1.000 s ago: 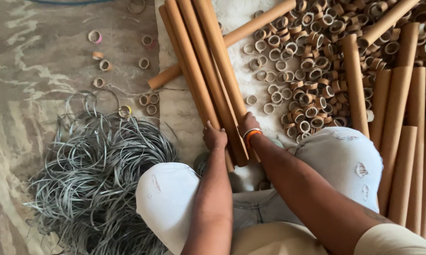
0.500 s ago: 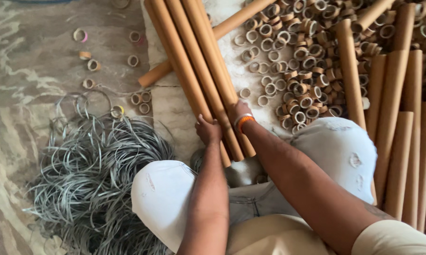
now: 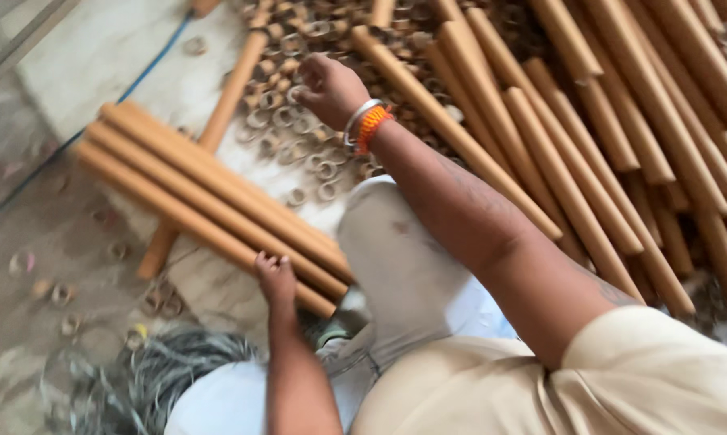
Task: The person gathers wooden rods from a pile, aligns them into a bundle, and secures them with wire. The person repeats this process to create multiple bundles.
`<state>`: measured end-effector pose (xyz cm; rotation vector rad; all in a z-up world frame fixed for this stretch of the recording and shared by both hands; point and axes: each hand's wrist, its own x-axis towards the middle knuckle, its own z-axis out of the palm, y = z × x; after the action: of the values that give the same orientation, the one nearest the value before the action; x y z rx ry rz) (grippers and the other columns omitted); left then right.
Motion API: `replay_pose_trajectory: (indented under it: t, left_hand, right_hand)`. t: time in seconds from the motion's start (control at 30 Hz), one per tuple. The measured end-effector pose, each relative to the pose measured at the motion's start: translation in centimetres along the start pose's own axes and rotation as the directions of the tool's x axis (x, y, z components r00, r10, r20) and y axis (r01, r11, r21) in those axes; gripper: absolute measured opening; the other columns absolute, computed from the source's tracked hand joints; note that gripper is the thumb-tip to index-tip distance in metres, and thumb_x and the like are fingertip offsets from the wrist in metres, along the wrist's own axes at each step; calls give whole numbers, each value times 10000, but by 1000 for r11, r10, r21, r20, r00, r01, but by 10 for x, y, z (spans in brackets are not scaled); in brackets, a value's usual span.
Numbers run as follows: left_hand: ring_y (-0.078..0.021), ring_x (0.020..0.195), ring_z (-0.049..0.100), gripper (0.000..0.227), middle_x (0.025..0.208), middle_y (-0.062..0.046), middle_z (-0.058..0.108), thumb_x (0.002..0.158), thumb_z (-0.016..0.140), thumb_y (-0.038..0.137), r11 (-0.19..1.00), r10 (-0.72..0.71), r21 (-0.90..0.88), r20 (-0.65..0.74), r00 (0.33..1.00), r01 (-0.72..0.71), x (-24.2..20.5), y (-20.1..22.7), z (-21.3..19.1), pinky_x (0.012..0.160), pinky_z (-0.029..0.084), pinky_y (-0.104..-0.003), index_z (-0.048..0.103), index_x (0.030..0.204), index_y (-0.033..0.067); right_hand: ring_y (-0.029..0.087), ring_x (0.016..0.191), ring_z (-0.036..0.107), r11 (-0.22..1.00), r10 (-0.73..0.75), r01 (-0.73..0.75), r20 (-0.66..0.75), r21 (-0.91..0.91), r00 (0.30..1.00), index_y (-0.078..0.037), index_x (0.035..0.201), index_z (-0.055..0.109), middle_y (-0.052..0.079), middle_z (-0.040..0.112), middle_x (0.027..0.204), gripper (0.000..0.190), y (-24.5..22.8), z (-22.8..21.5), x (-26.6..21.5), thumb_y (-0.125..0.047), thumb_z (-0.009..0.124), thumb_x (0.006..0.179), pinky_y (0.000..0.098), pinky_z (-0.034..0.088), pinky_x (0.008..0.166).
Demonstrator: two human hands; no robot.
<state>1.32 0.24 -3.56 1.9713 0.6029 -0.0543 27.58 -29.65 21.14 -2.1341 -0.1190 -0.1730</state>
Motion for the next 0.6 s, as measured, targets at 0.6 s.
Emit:
replay_pose_trajectory:
  t: [0.6]
  left_hand:
    - [-208,911,691,608,1050,-133,731,972,649,178,985,-53,172,212,976,17,-20,50,-21,818,546,-341,400,1495,-6]
  right_hand:
    - [376,1144,671,446,872,-746,52,-495,486,-70,1271,633,222,688,1220,667,262,-116,-316,-349,905,729,442,546,976]
